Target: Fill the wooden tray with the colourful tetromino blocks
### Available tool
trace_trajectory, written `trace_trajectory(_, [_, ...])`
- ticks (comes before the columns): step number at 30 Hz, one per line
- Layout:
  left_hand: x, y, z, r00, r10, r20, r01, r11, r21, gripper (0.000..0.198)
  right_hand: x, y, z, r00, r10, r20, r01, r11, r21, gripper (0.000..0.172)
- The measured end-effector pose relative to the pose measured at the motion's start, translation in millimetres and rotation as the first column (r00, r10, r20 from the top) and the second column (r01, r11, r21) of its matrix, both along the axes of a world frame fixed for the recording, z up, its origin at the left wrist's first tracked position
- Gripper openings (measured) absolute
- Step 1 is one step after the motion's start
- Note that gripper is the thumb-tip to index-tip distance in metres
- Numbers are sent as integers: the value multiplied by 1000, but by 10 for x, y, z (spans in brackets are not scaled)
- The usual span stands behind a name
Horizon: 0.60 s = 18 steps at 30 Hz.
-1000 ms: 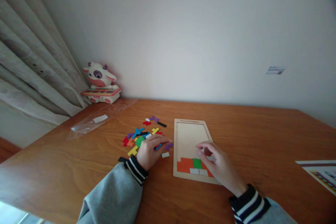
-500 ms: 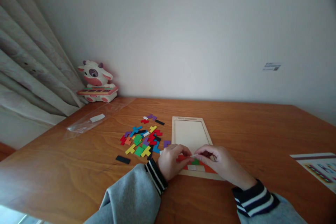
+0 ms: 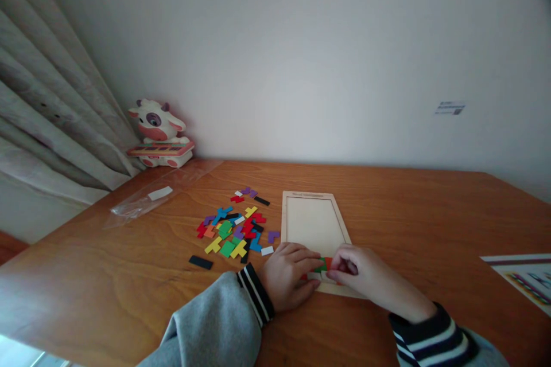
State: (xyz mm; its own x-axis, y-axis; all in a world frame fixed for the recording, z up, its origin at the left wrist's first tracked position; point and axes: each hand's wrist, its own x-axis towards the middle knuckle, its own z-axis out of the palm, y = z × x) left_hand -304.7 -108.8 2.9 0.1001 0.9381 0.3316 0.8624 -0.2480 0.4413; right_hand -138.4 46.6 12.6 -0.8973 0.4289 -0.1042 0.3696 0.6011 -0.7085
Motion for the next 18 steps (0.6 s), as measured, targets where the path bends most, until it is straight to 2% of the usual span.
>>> trace_trajectory(6, [2,2,-18,1000,10,-1,-10,1000,20,32,-6,6,-86,999,36,-24,-37,999,-25,17])
trace_trajectory(11, [-9,4,-51,1000,4,0,-4,999,37,31,-3,6,-86,999,41,-26,-43,998,-46,16])
trace_trajectory(18, [-2,-6,-16,1000,-2,7,2,1000,18,32,-12,-6,-85,999,1,-41,-1,1000,6,13])
